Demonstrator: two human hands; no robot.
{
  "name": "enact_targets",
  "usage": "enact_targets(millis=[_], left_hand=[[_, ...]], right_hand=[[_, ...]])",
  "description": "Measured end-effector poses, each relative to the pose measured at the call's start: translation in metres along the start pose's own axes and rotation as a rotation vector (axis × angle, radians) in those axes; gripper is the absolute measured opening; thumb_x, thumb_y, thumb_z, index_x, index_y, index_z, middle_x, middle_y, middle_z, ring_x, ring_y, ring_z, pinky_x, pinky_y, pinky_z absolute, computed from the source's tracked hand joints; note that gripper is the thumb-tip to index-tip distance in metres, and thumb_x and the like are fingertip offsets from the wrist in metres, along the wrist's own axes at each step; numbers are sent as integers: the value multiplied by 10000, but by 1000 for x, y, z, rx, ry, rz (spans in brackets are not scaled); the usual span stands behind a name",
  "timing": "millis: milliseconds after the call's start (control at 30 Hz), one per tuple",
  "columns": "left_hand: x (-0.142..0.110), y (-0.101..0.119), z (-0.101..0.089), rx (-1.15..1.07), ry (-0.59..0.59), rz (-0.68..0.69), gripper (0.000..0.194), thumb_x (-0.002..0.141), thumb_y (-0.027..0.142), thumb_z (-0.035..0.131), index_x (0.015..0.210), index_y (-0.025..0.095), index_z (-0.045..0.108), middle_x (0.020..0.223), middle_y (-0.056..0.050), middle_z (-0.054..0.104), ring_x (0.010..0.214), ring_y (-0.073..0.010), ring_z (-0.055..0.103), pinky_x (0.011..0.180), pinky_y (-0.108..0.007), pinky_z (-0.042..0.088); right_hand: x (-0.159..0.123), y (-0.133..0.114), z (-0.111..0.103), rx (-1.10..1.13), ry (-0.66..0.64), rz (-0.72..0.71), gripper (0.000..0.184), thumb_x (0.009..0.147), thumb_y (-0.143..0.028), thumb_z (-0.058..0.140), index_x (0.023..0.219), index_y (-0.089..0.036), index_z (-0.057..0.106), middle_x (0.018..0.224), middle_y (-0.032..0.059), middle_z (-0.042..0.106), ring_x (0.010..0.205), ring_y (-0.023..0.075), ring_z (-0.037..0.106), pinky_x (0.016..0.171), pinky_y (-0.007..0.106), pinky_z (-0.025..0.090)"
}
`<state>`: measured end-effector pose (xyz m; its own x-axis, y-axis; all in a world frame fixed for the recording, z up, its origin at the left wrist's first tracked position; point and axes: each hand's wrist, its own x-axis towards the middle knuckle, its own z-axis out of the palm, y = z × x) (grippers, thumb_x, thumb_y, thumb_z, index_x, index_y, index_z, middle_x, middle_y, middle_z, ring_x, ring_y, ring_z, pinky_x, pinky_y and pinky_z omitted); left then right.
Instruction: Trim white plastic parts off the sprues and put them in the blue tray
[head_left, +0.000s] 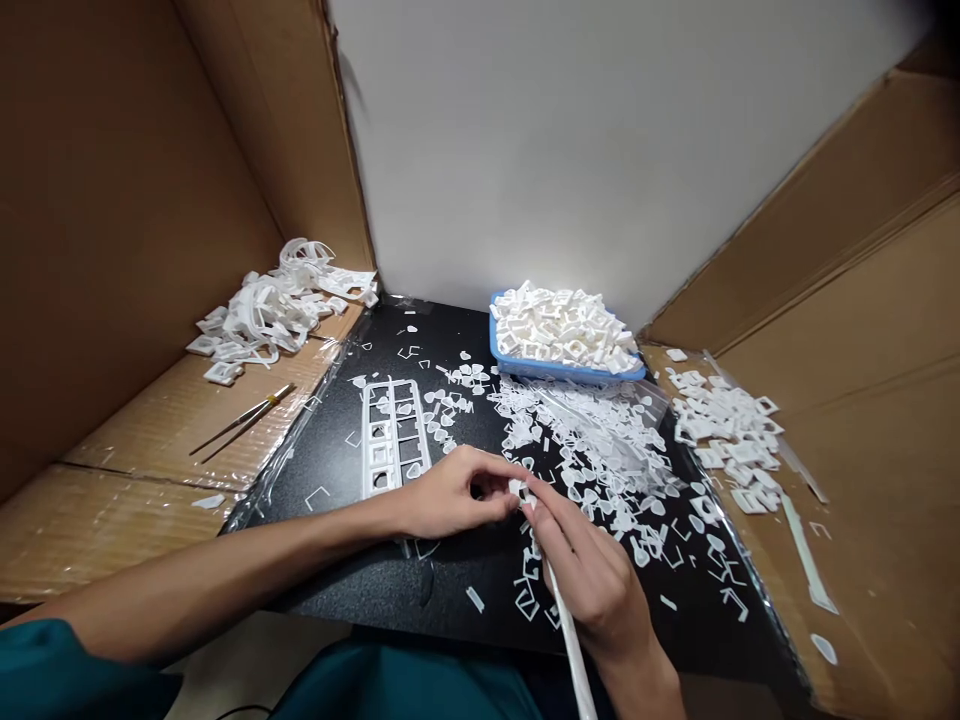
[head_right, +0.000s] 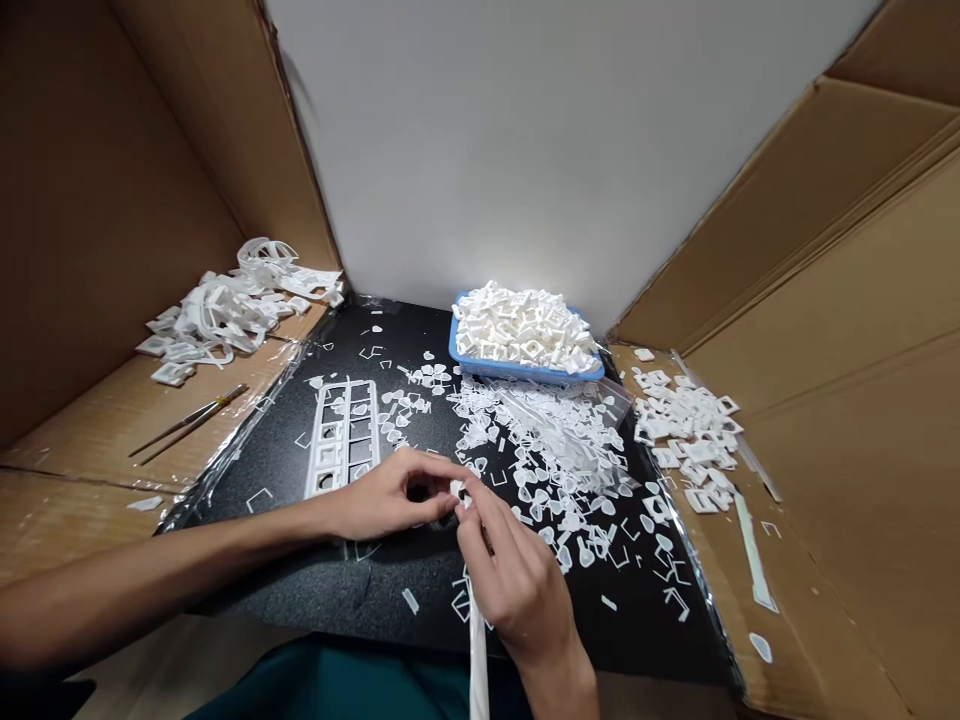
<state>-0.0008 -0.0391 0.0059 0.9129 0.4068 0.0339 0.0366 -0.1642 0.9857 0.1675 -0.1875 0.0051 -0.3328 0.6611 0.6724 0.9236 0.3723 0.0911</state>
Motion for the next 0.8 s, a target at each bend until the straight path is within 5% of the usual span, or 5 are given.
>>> enact_targets(millis=[200, 300, 500, 667, 800], left_hand=[[0, 2, 0, 18, -16, -93, 409, 855, 140, 681, 1238, 137, 824, 872, -49, 770, 665, -127, 559, 595, -237, 407], [0, 5, -2, -67, -27, -138, 344, 871, 170, 729, 1199, 128, 825, 778, -25, 726, 633, -114, 548, 586, -226, 414], [4, 1, -5, -424, 56, -162, 417, 904, 408, 851, 1161, 92, 762, 909, -110, 808, 711, -159, 761, 699, -280, 613], [7, -7, -4, -525, 173, -212, 433, 936, 509, 807, 908, 87, 715, 806, -133, 808, 562, -167, 757, 471, -214, 567], [6, -7, -4, -510, 182, -208, 464, 958, 529, 778, 825, 91, 699, 685, -93, 765, 424, -123, 668, 371, -174, 489]], right_hand=[[-6, 12, 3, -109, 171, 231, 159, 973, -16, 720, 1098, -109, 751, 1175, 171, 831, 934, 215, 846, 786, 259, 673], [-1, 25, -7, -114, 263, 476, 84, 1005, -157, 737, 1077, -166, 780, 1074, 95, 856, 846, 209, 845, 709, 265, 658], [-3, 28, -15, 177, 49, 707, 147, 1019, -368, 731, 1006, -240, 803, 689, -20, 772, 477, 149, 701, 488, 264, 515], [-1, 8, -11, 435, 134, 728, 65, 1014, -285, 724, 970, -258, 765, 950, 20, 824, 827, 203, 808, 744, 295, 628], [9, -3, -8, 594, 82, 642, 85, 1029, -206, 676, 987, -260, 728, 1204, 49, 803, 1130, 225, 778, 992, 350, 621]])
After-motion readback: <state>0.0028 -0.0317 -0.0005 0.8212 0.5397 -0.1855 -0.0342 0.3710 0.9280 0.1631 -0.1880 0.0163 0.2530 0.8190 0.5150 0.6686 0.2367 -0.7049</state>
